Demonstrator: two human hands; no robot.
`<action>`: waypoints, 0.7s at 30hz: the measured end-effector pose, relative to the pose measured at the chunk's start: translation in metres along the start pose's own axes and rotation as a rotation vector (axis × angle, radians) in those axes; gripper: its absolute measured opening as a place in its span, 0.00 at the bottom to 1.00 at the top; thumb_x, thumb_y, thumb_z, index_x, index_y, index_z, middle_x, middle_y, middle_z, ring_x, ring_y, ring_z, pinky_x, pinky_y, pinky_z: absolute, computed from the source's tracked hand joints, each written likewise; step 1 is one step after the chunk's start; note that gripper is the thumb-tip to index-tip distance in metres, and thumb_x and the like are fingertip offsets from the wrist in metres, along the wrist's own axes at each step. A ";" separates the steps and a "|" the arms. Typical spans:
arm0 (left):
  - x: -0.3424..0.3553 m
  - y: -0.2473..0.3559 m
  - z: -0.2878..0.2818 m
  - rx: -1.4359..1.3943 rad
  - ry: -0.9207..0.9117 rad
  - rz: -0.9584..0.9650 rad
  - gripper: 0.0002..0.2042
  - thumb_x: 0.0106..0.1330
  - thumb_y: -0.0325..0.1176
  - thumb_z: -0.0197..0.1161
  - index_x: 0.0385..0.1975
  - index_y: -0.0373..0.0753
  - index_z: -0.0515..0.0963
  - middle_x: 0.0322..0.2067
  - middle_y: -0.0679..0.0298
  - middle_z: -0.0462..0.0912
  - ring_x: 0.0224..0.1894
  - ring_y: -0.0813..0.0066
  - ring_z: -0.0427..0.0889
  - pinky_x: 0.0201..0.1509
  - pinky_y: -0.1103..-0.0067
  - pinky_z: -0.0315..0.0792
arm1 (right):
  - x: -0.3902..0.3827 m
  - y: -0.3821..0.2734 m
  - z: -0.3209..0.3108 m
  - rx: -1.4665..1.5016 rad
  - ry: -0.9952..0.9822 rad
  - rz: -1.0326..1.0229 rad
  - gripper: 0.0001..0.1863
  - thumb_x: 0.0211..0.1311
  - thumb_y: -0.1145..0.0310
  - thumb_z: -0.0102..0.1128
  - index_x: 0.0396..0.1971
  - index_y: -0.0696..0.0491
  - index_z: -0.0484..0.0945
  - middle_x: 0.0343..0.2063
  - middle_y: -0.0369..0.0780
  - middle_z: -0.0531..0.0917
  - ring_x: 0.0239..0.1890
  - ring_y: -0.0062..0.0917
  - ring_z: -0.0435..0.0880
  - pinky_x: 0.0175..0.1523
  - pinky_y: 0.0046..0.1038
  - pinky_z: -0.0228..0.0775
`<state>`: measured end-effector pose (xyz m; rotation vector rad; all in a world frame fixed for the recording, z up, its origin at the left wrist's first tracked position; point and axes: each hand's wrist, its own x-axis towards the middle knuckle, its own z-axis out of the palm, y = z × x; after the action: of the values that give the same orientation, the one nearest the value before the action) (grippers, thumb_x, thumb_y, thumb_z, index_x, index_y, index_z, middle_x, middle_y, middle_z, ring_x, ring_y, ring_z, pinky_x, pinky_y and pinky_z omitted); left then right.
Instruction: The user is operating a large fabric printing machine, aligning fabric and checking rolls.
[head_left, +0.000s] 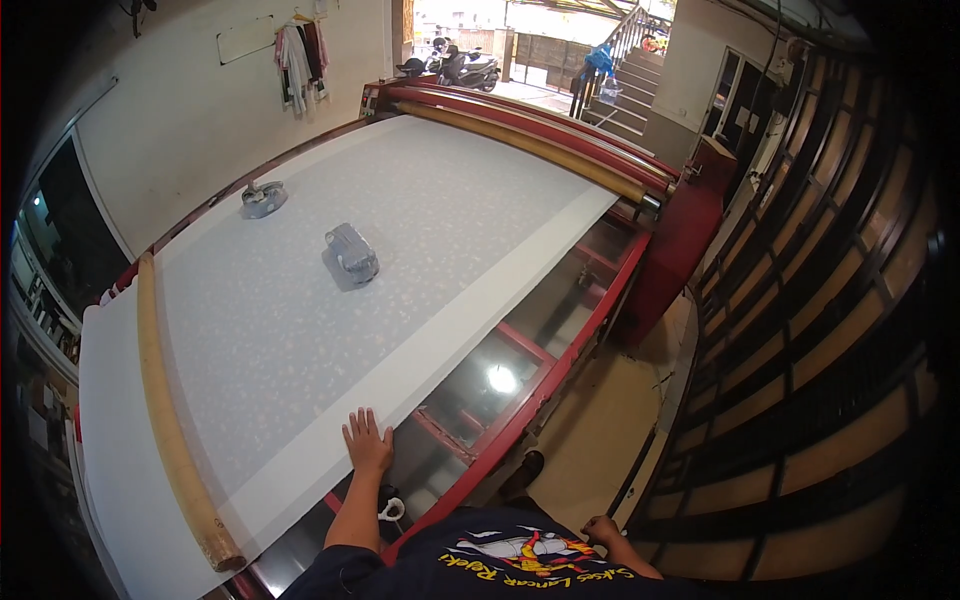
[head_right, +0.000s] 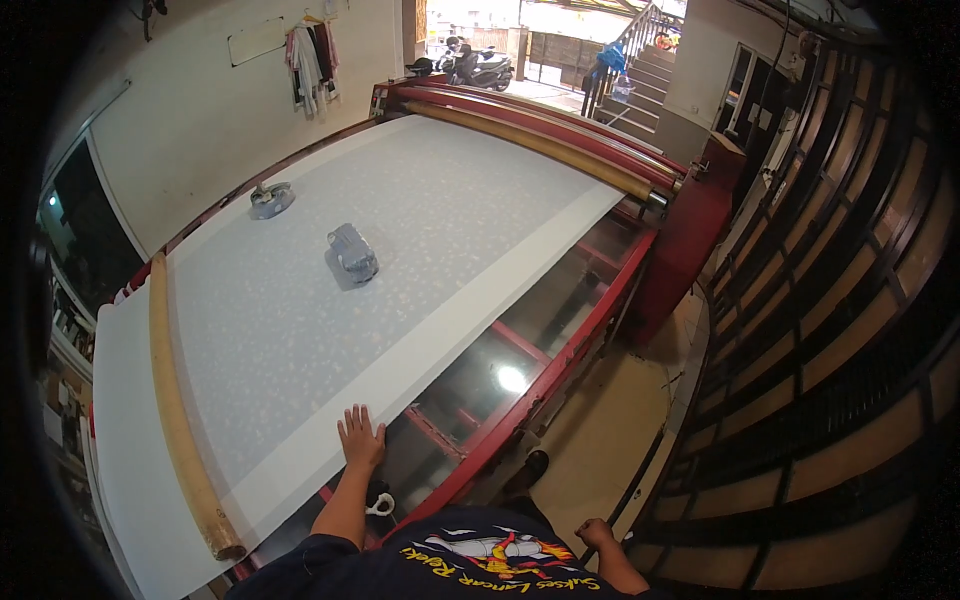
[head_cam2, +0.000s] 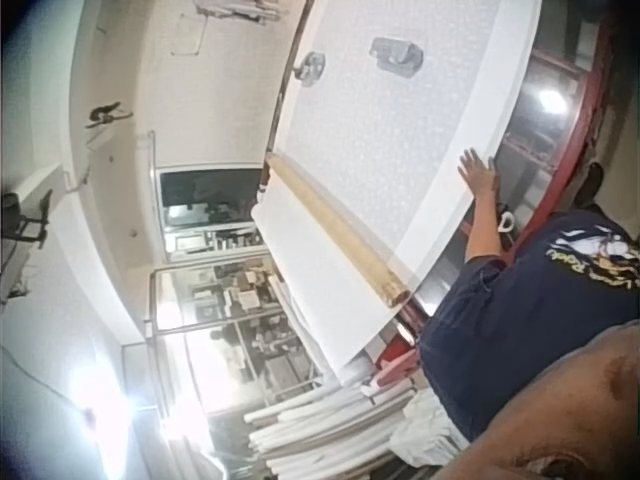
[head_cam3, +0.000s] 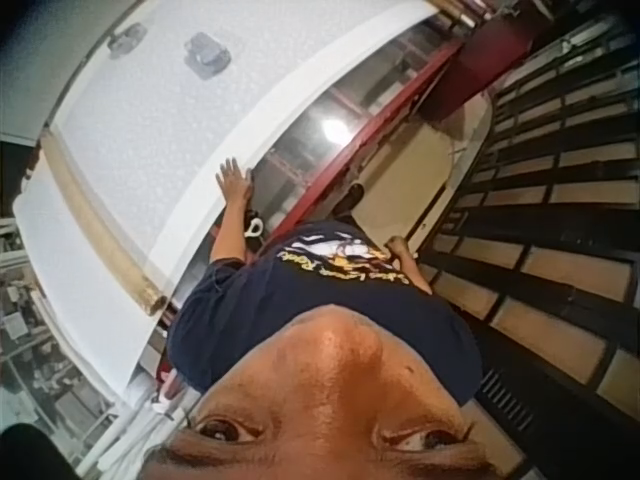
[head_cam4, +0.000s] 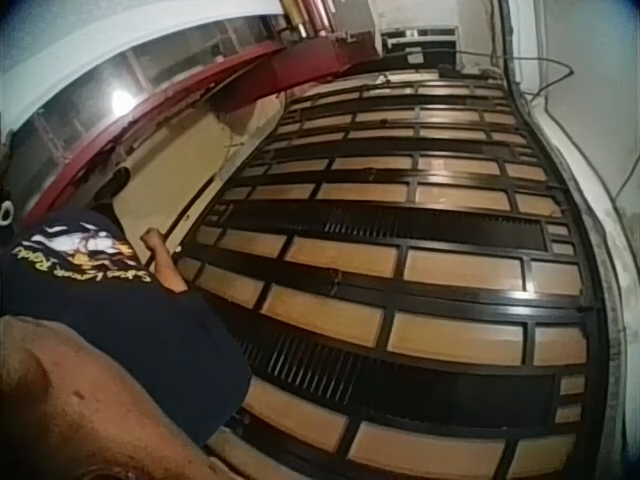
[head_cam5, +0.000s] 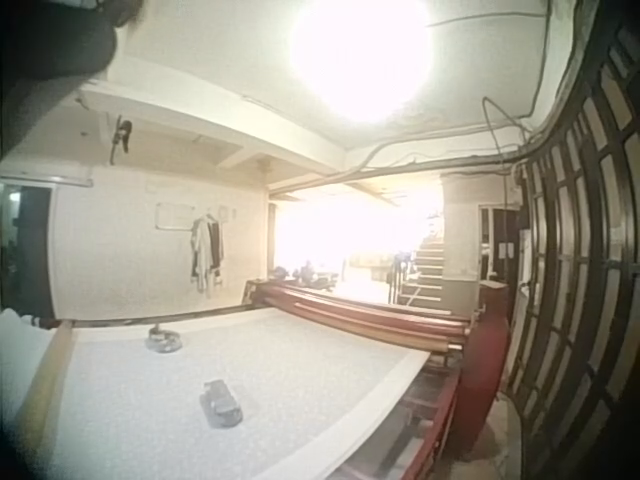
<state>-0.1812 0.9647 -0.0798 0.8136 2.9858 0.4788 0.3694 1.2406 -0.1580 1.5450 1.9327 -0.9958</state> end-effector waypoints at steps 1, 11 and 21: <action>0.001 0.001 -0.001 -0.037 -0.043 -0.011 0.36 0.72 0.51 0.54 0.74 0.33 0.59 0.75 0.50 0.56 0.79 0.48 0.47 0.80 0.50 0.37 | 0.000 -0.002 -0.001 0.006 -0.004 0.007 0.19 0.52 0.53 0.75 0.34 0.54 0.88 0.33 0.44 0.89 0.38 0.35 0.89 0.46 0.36 0.79; 0.001 0.007 -0.008 -0.031 -0.082 -0.015 0.35 0.73 0.50 0.53 0.74 0.34 0.59 0.75 0.50 0.56 0.79 0.48 0.47 0.80 0.52 0.39 | -0.008 -0.010 -0.014 -0.023 0.027 -0.008 0.18 0.51 0.54 0.75 0.34 0.54 0.88 0.32 0.43 0.89 0.37 0.34 0.89 0.46 0.35 0.79; -0.005 0.012 -0.005 0.032 0.052 0.027 0.35 0.73 0.52 0.52 0.73 0.34 0.61 0.74 0.51 0.59 0.79 0.49 0.50 0.80 0.53 0.40 | -0.004 0.004 -0.011 0.014 0.013 0.024 0.17 0.51 0.55 0.75 0.32 0.54 0.87 0.28 0.41 0.89 0.33 0.31 0.88 0.44 0.34 0.79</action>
<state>-0.1718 0.9702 -0.0717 0.8576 3.0411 0.4610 0.3751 1.2474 -0.1493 1.5818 1.9154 -0.9938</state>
